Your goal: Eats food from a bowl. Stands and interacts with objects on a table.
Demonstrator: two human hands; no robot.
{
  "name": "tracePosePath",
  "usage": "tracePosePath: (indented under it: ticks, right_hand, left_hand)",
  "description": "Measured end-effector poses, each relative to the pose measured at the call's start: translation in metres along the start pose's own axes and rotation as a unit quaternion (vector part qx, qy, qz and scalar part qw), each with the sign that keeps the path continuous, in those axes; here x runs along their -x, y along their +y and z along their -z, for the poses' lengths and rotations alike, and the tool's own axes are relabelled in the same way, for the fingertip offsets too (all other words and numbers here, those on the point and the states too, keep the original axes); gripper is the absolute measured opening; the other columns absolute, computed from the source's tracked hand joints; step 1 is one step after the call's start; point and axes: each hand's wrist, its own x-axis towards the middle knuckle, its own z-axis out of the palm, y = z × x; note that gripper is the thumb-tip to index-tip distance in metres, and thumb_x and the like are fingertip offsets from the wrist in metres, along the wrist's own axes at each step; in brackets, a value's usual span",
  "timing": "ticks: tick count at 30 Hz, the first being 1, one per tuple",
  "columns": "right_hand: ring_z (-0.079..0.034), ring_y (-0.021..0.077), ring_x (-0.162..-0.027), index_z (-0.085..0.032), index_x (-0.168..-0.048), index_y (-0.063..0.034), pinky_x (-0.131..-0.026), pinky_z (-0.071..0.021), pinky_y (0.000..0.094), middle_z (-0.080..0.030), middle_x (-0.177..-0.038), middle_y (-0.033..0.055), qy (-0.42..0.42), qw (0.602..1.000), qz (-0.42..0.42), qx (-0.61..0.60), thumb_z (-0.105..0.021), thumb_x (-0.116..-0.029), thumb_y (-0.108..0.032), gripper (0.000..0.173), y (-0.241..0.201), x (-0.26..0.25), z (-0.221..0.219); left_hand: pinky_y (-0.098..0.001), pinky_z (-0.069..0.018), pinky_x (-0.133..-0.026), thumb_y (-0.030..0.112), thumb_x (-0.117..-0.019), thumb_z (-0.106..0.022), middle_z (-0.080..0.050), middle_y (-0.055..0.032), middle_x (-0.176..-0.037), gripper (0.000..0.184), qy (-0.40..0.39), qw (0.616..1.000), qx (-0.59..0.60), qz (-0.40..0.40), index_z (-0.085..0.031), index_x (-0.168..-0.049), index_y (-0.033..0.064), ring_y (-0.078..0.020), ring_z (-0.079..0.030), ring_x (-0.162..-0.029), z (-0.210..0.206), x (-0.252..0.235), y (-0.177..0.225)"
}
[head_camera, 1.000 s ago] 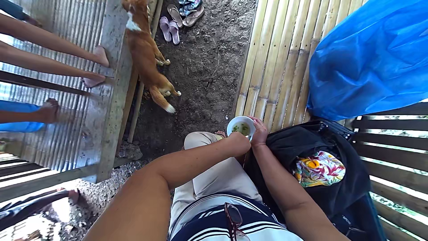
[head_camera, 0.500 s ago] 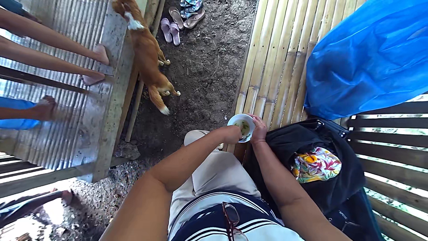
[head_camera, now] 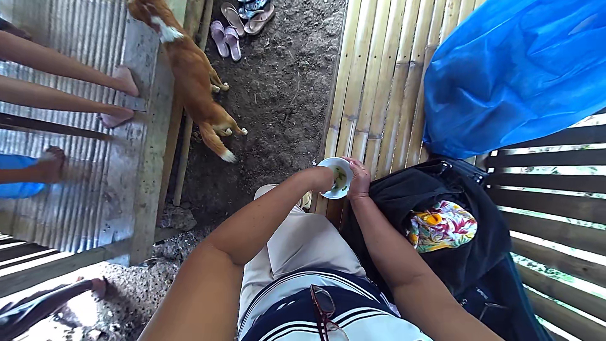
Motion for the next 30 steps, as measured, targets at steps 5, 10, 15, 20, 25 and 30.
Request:
tracePosePath:
  ticks: [5, 10, 15, 20, 25, 30]
  right_hand:
    - [-0.068, 0.0138, -0.102, -0.069, -0.113, 0.0062, -0.094, -0.0551, 0.0334, -0.073, -0.109, 0.0125, -0.001, 1.0, 0.001, -0.001, -0.036, -0.1036, -0.007, 0.037, 0.0, -0.001, 0.0]
    - [-0.068, 0.0136, -0.102, -0.069, -0.113, 0.0061, -0.094, -0.0554, 0.0332, -0.073, -0.108, 0.0125, 0.002, 1.0, -0.001, -0.005, -0.036, -0.1044, -0.007, 0.037, 0.0, -0.001, -0.001]
    - [-0.068, 0.0145, -0.103, -0.069, -0.114, 0.0062, -0.094, -0.0552, 0.0333, -0.073, -0.11, 0.0128, -0.001, 1.0, -0.003, -0.012, -0.035, -0.1045, -0.007, 0.037, 0.001, -0.002, 0.0]
    - [-0.068, 0.0155, -0.104, -0.069, -0.115, 0.0054, -0.094, -0.0557, 0.0351, -0.073, -0.111, 0.0132, -0.002, 1.0, 0.002, 0.012, -0.036, -0.1046, -0.008, 0.037, 0.003, -0.003, 0.0]
    - [-0.068, 0.0141, -0.103, -0.069, -0.115, 0.0045, -0.095, -0.0556, 0.0334, -0.073, -0.11, 0.012, -0.007, 1.0, 0.004, 0.026, -0.037, -0.1047, -0.009, 0.037, 0.003, -0.002, -0.001]
    - [-0.066, 0.0144, -0.107, -0.068, -0.118, 0.0029, -0.098, -0.0537, 0.036, -0.071, -0.115, 0.0119, -0.008, 0.997, -0.01, 0.07, -0.036, -0.1052, -0.011, 0.037, -0.007, 0.005, -0.004]
  left_hand:
    - [-0.0496, -0.0526, -0.079, 0.009, -0.101, -0.055, -0.07, -0.0126, -0.088, 0.021, -0.019, 1.0, 0.023, 0.009, -0.074, -0.104, 0.0008, -0.0248, -0.064, -0.08, 0.003, -0.006, 0.001]
    - [-0.0513, -0.0536, -0.084, 0.009, -0.1017, -0.054, -0.071, -0.0153, -0.093, 0.022, -0.023, 1.0, 0.021, 0.0, -0.074, -0.108, -0.0001, -0.0273, -0.067, -0.085, 0.003, -0.002, 0.002]
    - [-0.059, -0.0531, -0.085, 0.009, -0.0994, -0.057, -0.071, -0.0173, -0.098, 0.019, -0.022, 0.998, -0.042, -0.032, -0.075, -0.104, 0.0032, -0.0342, -0.068, -0.096, -0.001, 0.003, 0.005]
    - [-0.0642, -0.0537, -0.079, 0.011, -0.0949, -0.063, -0.069, -0.0172, -0.098, 0.011, -0.025, 0.992, -0.119, -0.019, -0.072, -0.098, 0.0055, -0.0378, -0.068, -0.097, -0.004, 0.013, 0.017]
    - [-0.0621, -0.0539, -0.074, 0.007, -0.0927, -0.064, -0.068, -0.0176, -0.095, 0.007, -0.01, 0.99, -0.137, -0.035, -0.069, -0.092, 0.0017, -0.0378, -0.068, -0.094, -0.012, 0.018, 0.024]
    - [-0.066, -0.0527, -0.08, 0.008, -0.0936, -0.065, -0.07, -0.0221, -0.103, 0.015, 0.041, 0.998, -0.04, -0.017, -0.07, -0.102, -0.0027, -0.042, -0.067, -0.101, -0.021, 0.028, 0.038]
